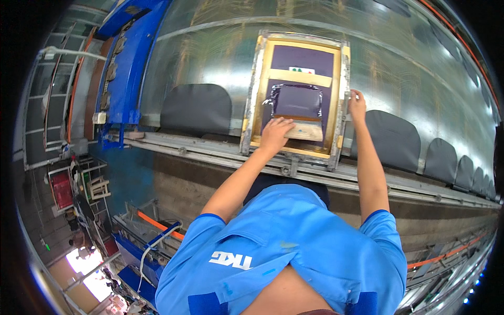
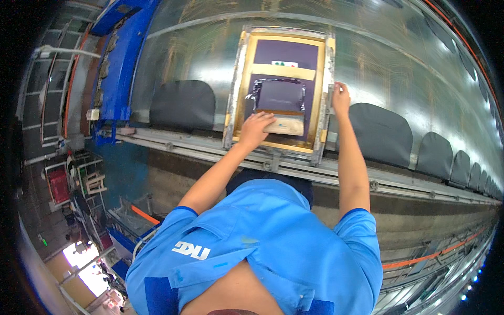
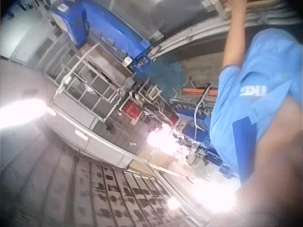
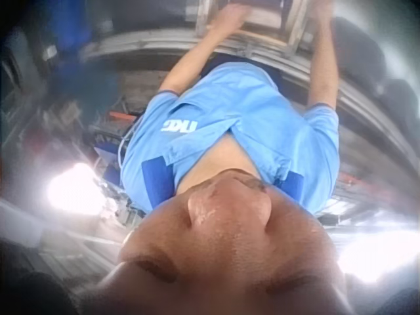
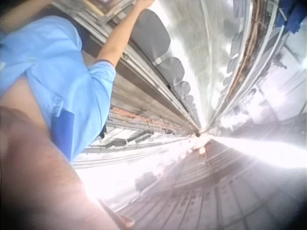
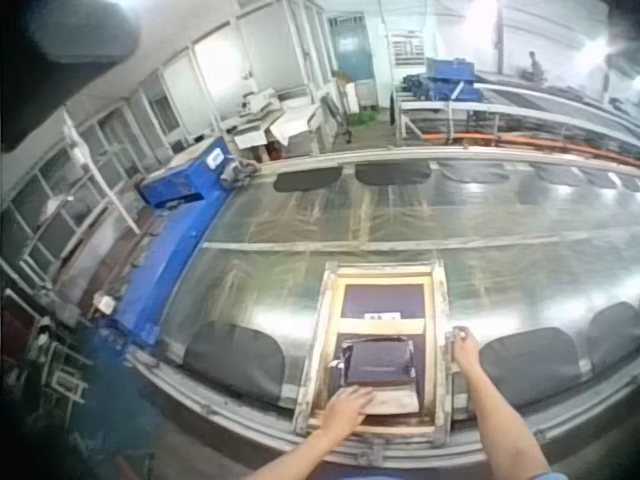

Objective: The person prepares a screen printing frame by pouring ink onto it and then carries it to a conveyor. They use a squeegee to pull ink across the screen repeatedly, printing onto fabric laid out on the conveyor. The person then carries the frame away from the conveyor.

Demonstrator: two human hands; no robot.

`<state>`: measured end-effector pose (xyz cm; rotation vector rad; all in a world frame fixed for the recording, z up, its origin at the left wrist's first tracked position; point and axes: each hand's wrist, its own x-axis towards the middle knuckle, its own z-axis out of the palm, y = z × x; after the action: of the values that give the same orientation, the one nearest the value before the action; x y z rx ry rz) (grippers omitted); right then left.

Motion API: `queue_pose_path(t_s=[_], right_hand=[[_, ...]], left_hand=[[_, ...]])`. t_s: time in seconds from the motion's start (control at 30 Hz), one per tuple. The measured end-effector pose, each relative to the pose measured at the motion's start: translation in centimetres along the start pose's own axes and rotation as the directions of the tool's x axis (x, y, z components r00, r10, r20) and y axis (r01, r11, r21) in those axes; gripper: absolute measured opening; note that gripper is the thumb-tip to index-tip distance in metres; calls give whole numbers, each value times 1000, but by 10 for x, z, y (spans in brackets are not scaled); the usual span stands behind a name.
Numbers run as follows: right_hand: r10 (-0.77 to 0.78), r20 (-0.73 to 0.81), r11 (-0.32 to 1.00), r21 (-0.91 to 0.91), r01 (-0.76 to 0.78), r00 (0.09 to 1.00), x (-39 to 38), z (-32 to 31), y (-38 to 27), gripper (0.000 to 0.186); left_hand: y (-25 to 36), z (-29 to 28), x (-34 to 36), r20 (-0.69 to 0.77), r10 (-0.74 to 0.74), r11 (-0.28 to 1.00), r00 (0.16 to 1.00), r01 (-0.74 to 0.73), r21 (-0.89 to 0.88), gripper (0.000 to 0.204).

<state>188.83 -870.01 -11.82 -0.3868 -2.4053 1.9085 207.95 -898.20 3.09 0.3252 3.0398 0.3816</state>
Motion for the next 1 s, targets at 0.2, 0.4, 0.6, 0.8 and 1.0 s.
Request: queue_pose_path(t_s=[0.2, 0.4, 0.6, 0.8, 1.0], right_hand=[[-67, -160, 995, 57, 77, 985, -32, 10, -55, 27], [-103, -125, 974, 187, 126, 987, -79, 125, -122, 24], [-65, -108, 980, 179, 83, 992, -133, 256, -195, 27], [-120, -220, 975, 156, 156, 968, -154, 278, -221, 23], [2, -208, 1000, 26, 4, 978, -163, 288, -226, 23]], left_hand=[[-12, -20, -50, -18, -54, 996, 998, 53, -71, 62], [-99, -86, -87, -100, -114, 990, 988, 106, -90, 62], [-218, -166, -127, -95, -91, 995, 991, 86, -53, 59], [-241, -182, -136, -39, -130, 989, 991, 127, -69, 64], [-274, -204, -161, -12, -56, 998, 998, 56, 4, 66]])
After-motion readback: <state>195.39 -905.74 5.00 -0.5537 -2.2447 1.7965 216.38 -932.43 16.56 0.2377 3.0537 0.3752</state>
